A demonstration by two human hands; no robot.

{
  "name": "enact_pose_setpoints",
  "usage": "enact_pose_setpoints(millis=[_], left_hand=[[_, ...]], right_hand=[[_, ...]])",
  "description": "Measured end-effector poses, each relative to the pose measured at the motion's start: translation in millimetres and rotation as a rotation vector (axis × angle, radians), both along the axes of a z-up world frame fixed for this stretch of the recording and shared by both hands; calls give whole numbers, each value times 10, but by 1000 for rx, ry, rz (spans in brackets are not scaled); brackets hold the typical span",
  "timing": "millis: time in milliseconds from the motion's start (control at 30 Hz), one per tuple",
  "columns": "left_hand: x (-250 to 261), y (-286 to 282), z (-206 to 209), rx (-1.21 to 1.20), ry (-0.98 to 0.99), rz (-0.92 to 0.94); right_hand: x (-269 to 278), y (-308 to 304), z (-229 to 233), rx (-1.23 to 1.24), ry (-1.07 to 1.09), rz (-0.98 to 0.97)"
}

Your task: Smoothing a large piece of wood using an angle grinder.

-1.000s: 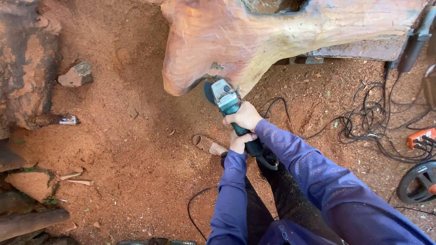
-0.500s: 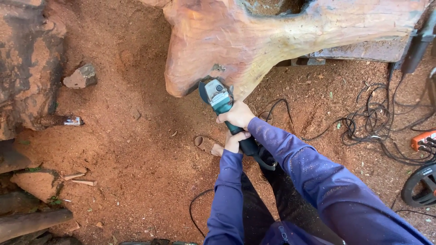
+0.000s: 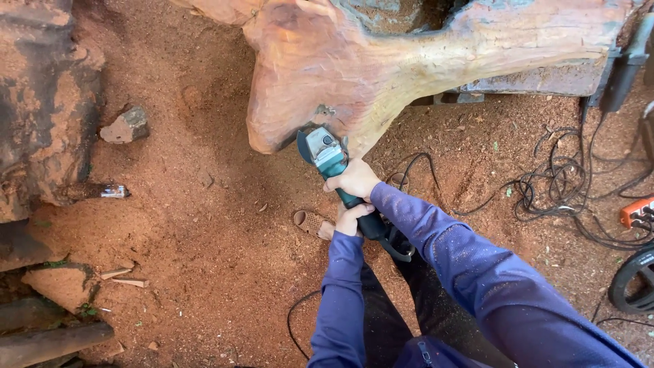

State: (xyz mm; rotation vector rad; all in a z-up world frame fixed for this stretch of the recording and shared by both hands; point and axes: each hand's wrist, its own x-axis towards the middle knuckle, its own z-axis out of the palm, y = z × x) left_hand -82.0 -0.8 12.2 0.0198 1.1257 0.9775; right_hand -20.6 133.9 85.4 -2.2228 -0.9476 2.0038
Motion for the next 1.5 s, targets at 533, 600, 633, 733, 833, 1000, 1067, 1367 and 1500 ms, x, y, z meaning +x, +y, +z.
enact_pose_setpoints(millis=[533,600,633,733,833,1000,1067,1367,1500], left_hand=[[177,114,-197,239,110,-196],[208,-65,-393,216,161,-227],[224,-35,-306,215,162,-224],[247,-26,-74,181,173,-156],[215,-192,39,135,133,-58],[162,-504,-131,0,80,42],[188,-433,-62,1,67,65],[298,-82,-38,58,65,13],[363,-33,-49,86,48,9]], right_hand=[[299,42,107,147,36,-288],[377,-56,28,171,31,-272],[365,-68,24,170,32,-269],[320,-170,-80,141,61,-227],[223,-341,-270,116,97,-177],[72,-358,-96,12,76,0],[103,-294,-32,10,56,31],[313,-41,-110,71,35,-41],[368,9,-73,73,34,-30]])
